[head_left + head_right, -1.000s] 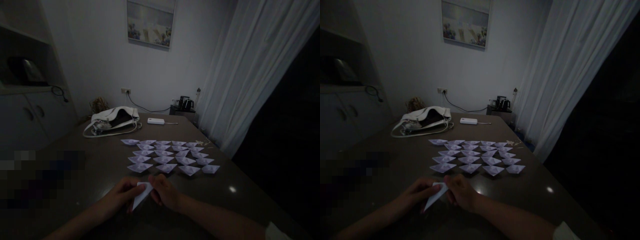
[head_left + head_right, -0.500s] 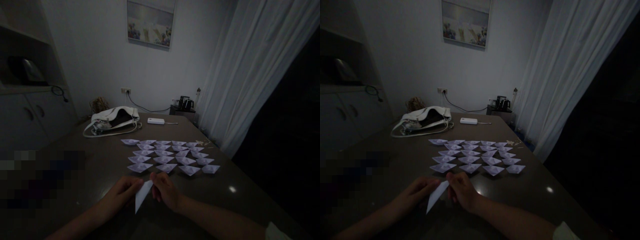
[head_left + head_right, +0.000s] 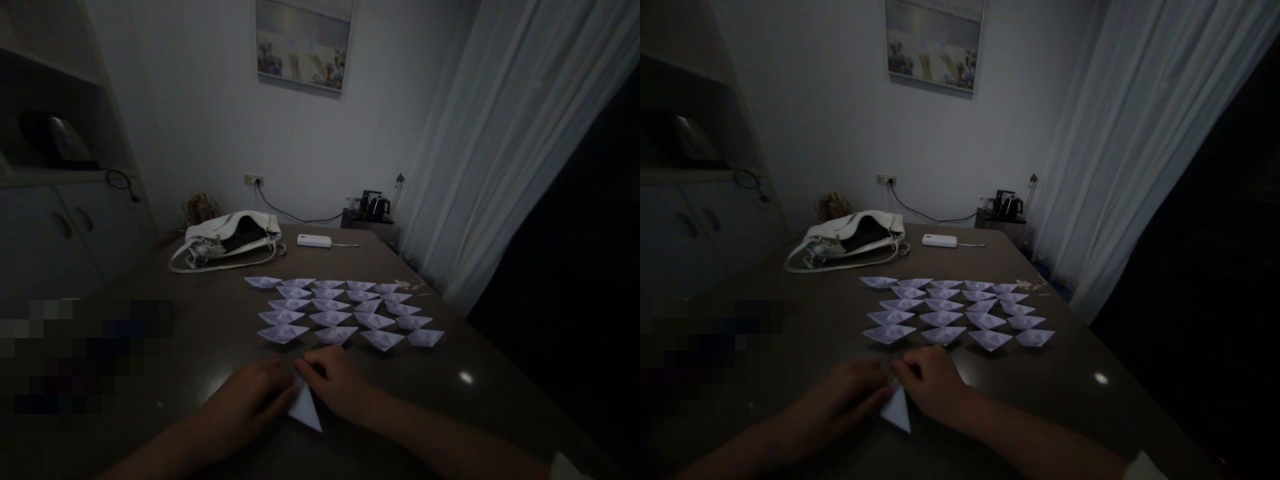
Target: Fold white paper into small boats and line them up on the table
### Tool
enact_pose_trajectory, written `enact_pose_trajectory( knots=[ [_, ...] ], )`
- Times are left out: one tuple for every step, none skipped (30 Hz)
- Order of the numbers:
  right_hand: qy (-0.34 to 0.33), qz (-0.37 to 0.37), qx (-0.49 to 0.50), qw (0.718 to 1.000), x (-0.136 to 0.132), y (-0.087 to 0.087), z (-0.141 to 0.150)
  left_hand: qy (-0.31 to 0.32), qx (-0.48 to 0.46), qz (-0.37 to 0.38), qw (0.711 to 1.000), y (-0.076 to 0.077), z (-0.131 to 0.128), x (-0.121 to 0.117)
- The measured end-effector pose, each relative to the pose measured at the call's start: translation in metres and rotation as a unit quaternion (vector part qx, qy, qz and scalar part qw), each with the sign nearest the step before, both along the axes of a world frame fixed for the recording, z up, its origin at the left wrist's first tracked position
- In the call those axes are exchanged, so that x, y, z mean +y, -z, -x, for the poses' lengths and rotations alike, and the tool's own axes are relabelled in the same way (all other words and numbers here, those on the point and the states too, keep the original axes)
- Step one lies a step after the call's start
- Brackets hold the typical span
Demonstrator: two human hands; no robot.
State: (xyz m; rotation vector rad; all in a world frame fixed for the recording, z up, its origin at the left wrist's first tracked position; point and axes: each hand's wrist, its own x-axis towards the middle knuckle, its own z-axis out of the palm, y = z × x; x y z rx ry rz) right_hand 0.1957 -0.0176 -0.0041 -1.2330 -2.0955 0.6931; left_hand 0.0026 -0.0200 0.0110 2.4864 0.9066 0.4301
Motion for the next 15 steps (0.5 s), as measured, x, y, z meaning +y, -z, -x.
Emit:
enact_pose_trajectory(
  knots=[
    [0.016,-0.002,-0.032,0.999,-0.001,-0.001,0.0,-0.006,0.01,-0.013,1.0,0.0,0.0,0.001],
    [0.032,-0.005,-0.069,0.997,-0.002,-0.002,0.001,-0.01,0.017,-0.024,1.0,-0.001,0.0,0.001],
    [0.044,-0.009,-0.112,0.993,-0.003,-0.004,0.001,-0.003,0.021,-0.032,0.999,-0.001,0.0,0.002],
    [0.051,-0.011,-0.157,0.986,-0.005,-0.006,0.002,0.012,0.02,-0.039,0.999,-0.001,-0.001,0.002],
    [0.052,-0.011,-0.201,0.978,-0.006,-0.008,0.002,0.033,0.013,-0.042,0.999,0.0,-0.001,0.003],
    [0.051,-0.012,-0.239,0.97,-0.007,-0.011,0.002,0.053,0.005,-0.041,0.998,0.001,-0.001,0.003],
    [0.046,-0.011,-0.267,0.962,-0.008,-0.014,0.001,0.069,-0.005,-0.037,0.997,0.002,-0.001,0.004],
    [0.042,-0.011,-0.283,0.958,-0.009,-0.017,0.0,0.077,-0.012,-0.032,0.996,0.004,0.0,0.004],
    [0.039,-0.012,-0.287,0.957,-0.009,-0.019,-0.002,0.078,-0.016,-0.025,0.996,0.005,0.0,0.005],
    [0.037,-0.016,-0.282,0.959,-0.009,-0.022,-0.005,0.075,-0.016,-0.018,0.997,0.005,0.0,0.005],
    [0.033,-0.022,-0.269,0.962,-0.009,-0.023,-0.008,0.073,-0.013,-0.015,0.997,0.005,0.0,0.006],
    [0.026,-0.028,-0.255,0.966,-0.008,-0.024,-0.011,0.071,-0.008,-0.015,0.997,0.005,0.0,0.006],
    [0.017,-0.034,-0.242,0.969,-0.007,-0.025,-0.013,0.069,-0.004,-0.017,0.997,0.005,0.0,0.006],
    [0.007,-0.04,-0.235,0.971,-0.005,-0.025,-0.016,0.066,-0.003,-0.02,0.998,0.004,0.0,0.006],
    [-0.004,-0.048,-0.234,0.971,-0.004,-0.025,-0.017,0.065,-0.005,-0.023,0.998,0.004,0.0,0.006]
  ],
)
